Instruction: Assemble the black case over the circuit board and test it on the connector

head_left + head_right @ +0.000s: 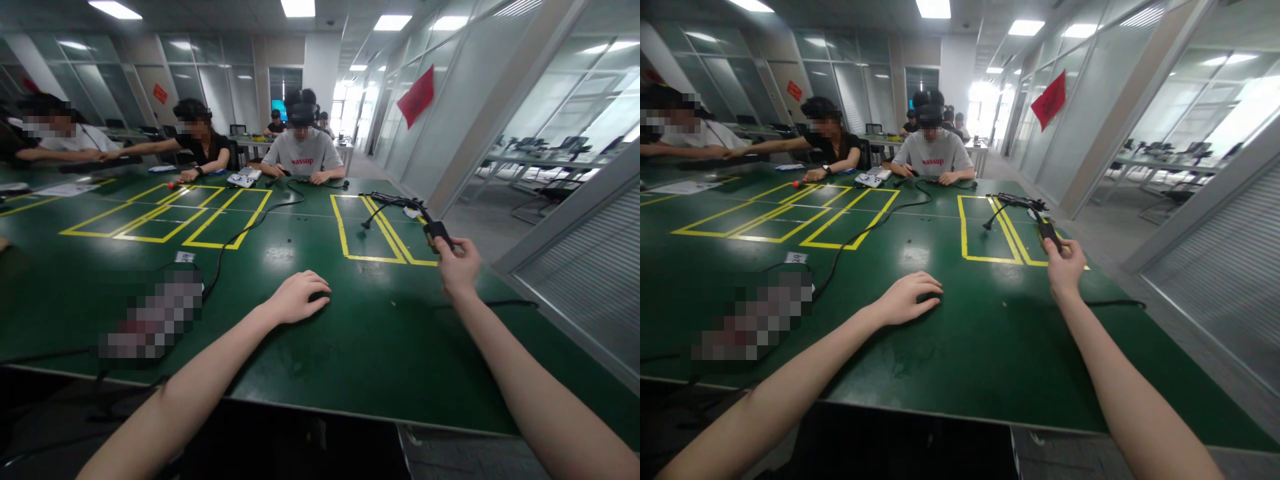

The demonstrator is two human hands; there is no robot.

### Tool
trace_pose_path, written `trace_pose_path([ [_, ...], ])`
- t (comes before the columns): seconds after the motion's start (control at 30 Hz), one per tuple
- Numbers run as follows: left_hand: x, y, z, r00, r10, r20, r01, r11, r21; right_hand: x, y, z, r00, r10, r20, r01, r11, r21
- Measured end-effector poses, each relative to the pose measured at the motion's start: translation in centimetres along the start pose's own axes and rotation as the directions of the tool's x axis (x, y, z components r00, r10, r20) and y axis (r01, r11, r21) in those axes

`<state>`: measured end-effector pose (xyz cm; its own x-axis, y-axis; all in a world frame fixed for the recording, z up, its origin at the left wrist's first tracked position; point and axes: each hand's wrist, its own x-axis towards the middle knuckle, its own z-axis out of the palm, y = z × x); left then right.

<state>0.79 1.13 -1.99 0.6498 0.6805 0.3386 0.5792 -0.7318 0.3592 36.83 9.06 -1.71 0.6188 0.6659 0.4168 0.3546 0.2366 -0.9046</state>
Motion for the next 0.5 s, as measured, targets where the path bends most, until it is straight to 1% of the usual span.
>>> trace_pose_path([
  [0.07, 0.0, 0.1, 0.0, 1.0, -0.006, -0.016, 0.006, 1.0, -0.025, 0.8, 0.7, -0.8, 0.996, -0.075, -0.054, 0.07, 0.993, -0.092],
  [0.13, -0.1, 0.0, 0.1, 1.0, -0.013, -0.017, 0.012, 0.999, -0.038, 1.3, 1.4, -1.5, 0.994, -0.1, -0.05, 0.087, 0.974, -0.209],
  [0.2, -0.2, -0.1, 0.2, 1.0, -0.018, -0.014, 0.017, 0.999, -0.046, 1.6, 2.1, -2.2, 0.997, -0.07, -0.014, 0.062, 0.942, -0.33],
  [0.27, -0.3, -0.3, 0.2, 1.0, -0.019, -0.015, 0.018, 0.998, -0.052, 1.6, 2.6, -2.6, 0.999, -0.011, 0.038, 0.027, 0.895, -0.445],
  [0.33, -0.3, -0.3, 0.3, 1.0, -0.018, -0.019, 0.017, 0.998, -0.057, 1.6, 3.0, -2.7, 0.994, 0.041, 0.099, 0.018, 0.844, -0.536],
  [0.4, -0.3, -0.4, 0.4, 1.0, -0.018, -0.022, 0.017, 0.998, -0.06, 1.5, 3.1, -2.7, 0.987, 0.055, 0.15, 0.043, 0.812, -0.582],
  [0.5, -0.2, -0.3, 0.3, 1.0, -0.017, -0.023, 0.016, 0.998, -0.058, 1.4, 3.0, -2.7, 0.981, 0.071, 0.183, 0.053, 0.804, -0.593],
])
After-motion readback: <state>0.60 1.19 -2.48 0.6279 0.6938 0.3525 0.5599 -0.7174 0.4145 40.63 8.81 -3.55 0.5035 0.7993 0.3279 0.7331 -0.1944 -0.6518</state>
